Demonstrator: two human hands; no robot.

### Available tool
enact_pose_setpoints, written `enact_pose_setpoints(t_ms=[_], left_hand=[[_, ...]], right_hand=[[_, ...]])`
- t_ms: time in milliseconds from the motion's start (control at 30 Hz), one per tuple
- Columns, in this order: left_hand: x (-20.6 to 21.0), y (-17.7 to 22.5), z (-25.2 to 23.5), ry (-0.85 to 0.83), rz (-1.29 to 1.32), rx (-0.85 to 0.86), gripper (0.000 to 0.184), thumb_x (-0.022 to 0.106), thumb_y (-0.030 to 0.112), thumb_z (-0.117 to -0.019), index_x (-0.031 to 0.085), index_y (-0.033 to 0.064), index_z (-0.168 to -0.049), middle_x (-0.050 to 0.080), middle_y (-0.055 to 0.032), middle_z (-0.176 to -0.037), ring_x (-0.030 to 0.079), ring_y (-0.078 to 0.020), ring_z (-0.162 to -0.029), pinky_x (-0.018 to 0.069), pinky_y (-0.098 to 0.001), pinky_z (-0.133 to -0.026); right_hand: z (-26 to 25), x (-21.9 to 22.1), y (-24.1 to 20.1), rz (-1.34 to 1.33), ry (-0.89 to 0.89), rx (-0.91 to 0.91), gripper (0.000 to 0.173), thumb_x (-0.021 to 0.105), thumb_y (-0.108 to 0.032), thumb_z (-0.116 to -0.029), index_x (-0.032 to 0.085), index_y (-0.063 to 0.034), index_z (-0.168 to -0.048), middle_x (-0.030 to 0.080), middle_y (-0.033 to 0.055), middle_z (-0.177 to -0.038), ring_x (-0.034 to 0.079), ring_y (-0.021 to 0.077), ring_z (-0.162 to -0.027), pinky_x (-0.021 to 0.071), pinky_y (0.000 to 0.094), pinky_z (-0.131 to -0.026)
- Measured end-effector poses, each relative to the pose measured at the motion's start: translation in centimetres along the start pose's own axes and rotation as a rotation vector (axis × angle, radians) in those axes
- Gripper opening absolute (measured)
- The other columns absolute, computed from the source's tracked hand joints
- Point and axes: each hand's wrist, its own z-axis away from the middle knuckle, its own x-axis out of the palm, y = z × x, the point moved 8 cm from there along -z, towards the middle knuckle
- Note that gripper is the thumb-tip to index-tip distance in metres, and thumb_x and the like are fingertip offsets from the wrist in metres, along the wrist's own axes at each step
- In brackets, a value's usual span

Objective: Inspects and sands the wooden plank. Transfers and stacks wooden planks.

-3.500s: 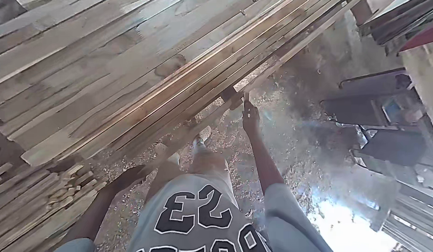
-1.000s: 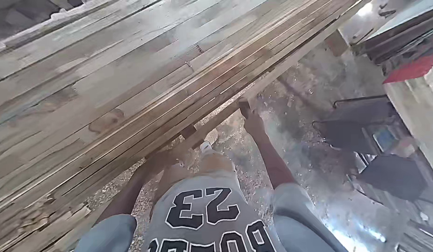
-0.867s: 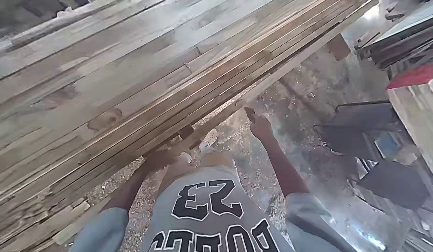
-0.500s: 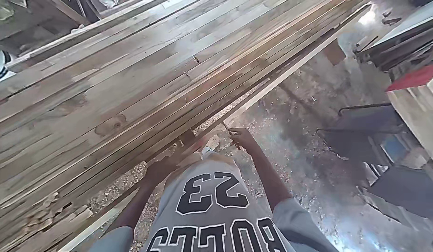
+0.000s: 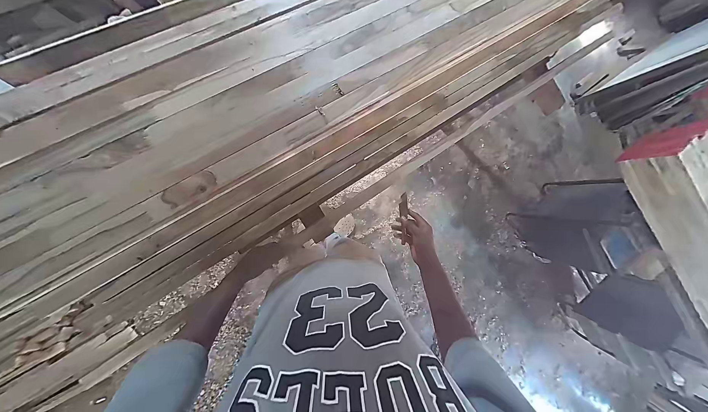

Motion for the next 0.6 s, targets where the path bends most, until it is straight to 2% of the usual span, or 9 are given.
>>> enact_pose_setpoints(t_ms=[67,133,200,233,300,400,467,533,600], left_hand=[[-0.3,0.4,-0.4,-0.005,-0.031,0.007,0.066,0.042,0.062,-0.1043,0.066,0.0038,-0.124,0.073,-0.0152,-0.101,0.072,-0.0276,-0.086,0.0583,-0.0516,-0.085],[0.0,1.0,0.8,0.038,-0.131,-0.041,0.07,0.042,0.067,-0.1021,0.069,0.0045,-0.118,0.073,-0.0162,-0.096,0.072,-0.0309,-0.082,0.0582,-0.0552,-0.081],[-0.3,3.3,2.6,0.137,-0.391,-0.183,0.072,0.05,0.069,-0.0967,0.065,0.0067,-0.128,0.071,-0.0218,-0.113,0.07,-0.0408,-0.102,0.0548,-0.0648,-0.089],[-0.8,4.5,3.4,0.211,-0.514,-0.237,0.073,0.055,0.069,-0.0938,0.064,0.0067,-0.131,0.07,-0.0231,-0.117,0.069,-0.0434,-0.108,0.054,-0.0673,-0.088],[-0.6,4.2,3.9,0.304,-0.606,-0.24,0.071,0.059,0.066,-0.093,0.061,0.0078,-0.135,0.07,-0.0219,-0.12,0.068,-0.0434,-0.111,0.0544,-0.0665,-0.088],[0.1,3.3,1.9,0.318,-0.637,-0.144,0.072,0.058,0.065,-0.0932,0.059,0.0072,-0.137,0.068,-0.02,-0.124,0.066,-0.0409,-0.115,0.0547,-0.0642,-0.09],[-0.1,4.1,1.8,0.335,-0.62,-0.06,0.077,0.062,0.066,-0.0902,0.058,0.0077,-0.14,0.064,-0.0179,-0.134,0.061,-0.0383,-0.125,0.0493,-0.0621,-0.102],[-0.8,6.9,2.6,0.415,-0.547,0.081,0.076,0.068,0.062,-0.0884,0.059,0.0067,-0.14,0.063,-0.016,-0.138,0.058,-0.0343,-0.13,0.0455,-0.0572,-0.11],[-0.2,10.2,2.7,0.485,-0.534,0.278,0.071,0.066,0.055,-0.0925,0.057,0.0052,-0.142,0.061,-0.0171,-0.141,0.056,-0.0338,-0.133,0.0437,-0.0543,-0.113]], right_hand=[[-0.1,0.2,-0.1,-0.02,0.008,-0.026,0.045,0.058,-0.007,-0.1033,0.048,0.0008,-0.147,0.07,0.0227,-0.11,0.074,0.0305,-0.083,0.0638,0.0416,-0.066],[0.7,-0.4,0.6,-0.045,0.034,-0.044,0.045,0.058,-0.006,-0.1029,0.048,0.0013,-0.147,0.07,0.0227,-0.11,0.074,0.0305,-0.082,0.0639,0.0415,-0.064],[1.3,-1.2,0.6,-0.069,0.062,-0.073,0.045,0.057,-0.006,-0.103,0.049,0.0009,-0.146,0.07,0.0224,-0.111,0.074,0.0304,-0.082,0.0639,0.0415,-0.063],[1.5,-1.3,0.7,-0.08,0.073,-0.088,0.045,0.057,-0.006,-0.1032,0.048,0.0002,-0.146,0.07,0.0216,-0.111,0.074,0.0295,-0.082,0.0634,0.0409,-0.063],[2.1,-1.8,1.5,-0.093,0.093,-0.101,0.046,0.057,-0.006,-0.1033,0.047,-0.0009,-0.148,0.071,0.0213,-0.111,0.074,0.0298,-0.082,0.0635,0.0414,-0.064],[2.1,-2.5,1.7,-0.104,0.112,-0.11,0.046,0.056,-0.007,-0.1038,0.047,-0.0007,-0.148,0.07,0.0217,-0.112,0.074,0.0308,-0.084,0.0642,0.0427,-0.065],[2.1,-2.6,1.5,-0.1,0.106,-0.12,0.045,0.056,-0.007,-0.1036,0.048,-0.001,-0.148,0.07,0.0216,-0.111,0.074,0.0314,-0.085,0.0643,0.044,-0.066],[1.5,-2.5,1.0,-0.091,0.08,-0.137,0.046,0.057,-0.008,-0.1037,0.047,-0.0006,-0.148,0.069,0.0218,-0.113,0.074,0.0318,-0.085,0.0647,0.0446,-0.066],[0.3,-2.6,0.4,-0.066,0.054,-0.153,0.047,0.058,-0.007,-0.1031,0.047,-0.0004,-0.149,0.069,0.0231,-0.117,0.075,0.0335,-0.086,0.0652,0.046,-0.067]])
